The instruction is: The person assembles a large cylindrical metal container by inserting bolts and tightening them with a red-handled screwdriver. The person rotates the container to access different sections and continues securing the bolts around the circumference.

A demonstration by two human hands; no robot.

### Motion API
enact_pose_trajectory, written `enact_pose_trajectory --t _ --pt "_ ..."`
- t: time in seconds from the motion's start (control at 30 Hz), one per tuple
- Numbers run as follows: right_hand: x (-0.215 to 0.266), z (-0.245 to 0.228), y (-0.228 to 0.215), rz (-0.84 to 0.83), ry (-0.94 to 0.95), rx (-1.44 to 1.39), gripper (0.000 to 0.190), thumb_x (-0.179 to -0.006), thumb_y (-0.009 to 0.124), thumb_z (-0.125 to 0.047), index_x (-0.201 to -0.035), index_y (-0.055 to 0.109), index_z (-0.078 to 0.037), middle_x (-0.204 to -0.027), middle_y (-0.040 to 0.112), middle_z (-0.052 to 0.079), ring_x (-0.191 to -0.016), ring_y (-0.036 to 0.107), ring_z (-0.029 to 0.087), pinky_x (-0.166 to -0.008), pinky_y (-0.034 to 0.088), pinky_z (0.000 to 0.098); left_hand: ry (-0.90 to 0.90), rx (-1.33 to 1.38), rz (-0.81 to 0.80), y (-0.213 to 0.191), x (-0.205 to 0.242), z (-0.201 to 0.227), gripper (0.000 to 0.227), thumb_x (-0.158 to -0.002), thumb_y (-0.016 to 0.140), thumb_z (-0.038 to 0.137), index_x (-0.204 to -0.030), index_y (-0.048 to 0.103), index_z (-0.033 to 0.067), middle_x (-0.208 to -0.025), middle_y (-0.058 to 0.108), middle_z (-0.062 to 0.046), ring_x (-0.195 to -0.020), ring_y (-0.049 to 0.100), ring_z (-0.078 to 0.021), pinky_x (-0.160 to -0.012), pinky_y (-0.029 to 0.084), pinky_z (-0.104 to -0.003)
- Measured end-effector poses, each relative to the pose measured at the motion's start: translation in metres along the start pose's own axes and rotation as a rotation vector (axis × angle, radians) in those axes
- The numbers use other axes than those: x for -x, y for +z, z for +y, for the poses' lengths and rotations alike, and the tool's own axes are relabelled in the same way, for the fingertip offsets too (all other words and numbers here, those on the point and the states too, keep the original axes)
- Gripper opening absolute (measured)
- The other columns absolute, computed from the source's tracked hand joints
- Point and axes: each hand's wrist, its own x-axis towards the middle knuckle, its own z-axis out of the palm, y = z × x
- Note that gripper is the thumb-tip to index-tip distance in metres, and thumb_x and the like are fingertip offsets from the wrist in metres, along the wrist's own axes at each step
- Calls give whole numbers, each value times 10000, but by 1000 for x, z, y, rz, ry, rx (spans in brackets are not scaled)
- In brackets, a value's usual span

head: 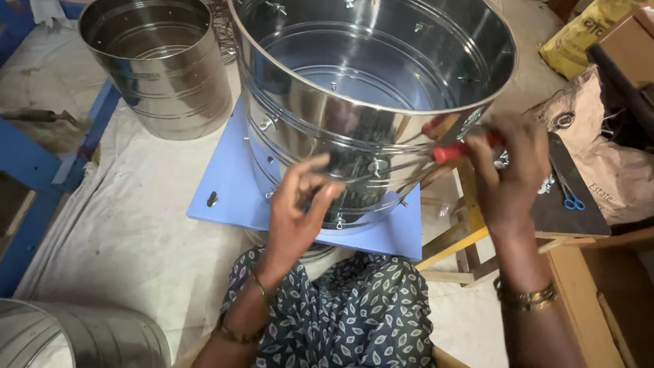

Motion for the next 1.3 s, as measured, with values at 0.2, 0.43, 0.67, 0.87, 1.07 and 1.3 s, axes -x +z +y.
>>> enact_pose_trajectory --t 0.2,0.43,0.67,0.87,1.07,1.3 --pt "126 32 32 45 200 88 168 -1093 589 -67 -1214 693 -13 -1078 635 136 -1018 587 280 -903 489 414 -409 96 -109 29 57 -81 329 -1007 625 160 -1301 607 13 -1076 789 -138 -975 754 -198 -780 607 -299" --pt "214 -31 97 -224 490 -100 220 -987 630 -110 -1189 666 -31 -1111 612 160 -1033 571 309 -888 459 440 -609 354 -185 86 85 -147 390 -1042 545 247 -1393 533 77 -1279 662 -64 -1162 632 -152 -935 542 -326" --pt "151 -59 74 -417 261 -163 354 -839 694 -31 -1190 695 -75 -1008 644 129 -956 602 314 -844 481 440 -635 586 -59 102 86 -176 321 -1038 618 217 -1292 622 20 -1144 698 -58 -1036 666 -154 -853 568 -324" --pt "35 -63 35 -263 -312 73 354 -884 672 -18 -1233 698 -72 -1191 663 95 -1099 591 295 -965 465 452 -751 631 -36 100 85 -166 311 -995 625 189 -1272 614 50 -1046 702 -43 -902 727 -145 -745 579 -272" --pt "-8 -48 32 -368 -622 442 334 -928 678 -144 -1257 728 -135 -1169 652 21 -1158 596 197 -1119 367 473 -799 544 223 59 76 -145 344 -917 682 48 -1255 624 19 -978 702 -96 -756 675 -132 -657 558 -273" --pt "39 -29 42 -274 -414 386 366 -940 699 -82 -1297 724 -161 -1055 631 34 -1058 580 218 -1054 378 473 -323 332 550 -21 19 -66 424 -863 713 -85 -1265 584 -47 -1045 718 -108 -857 719 -146 -724 613 -265"
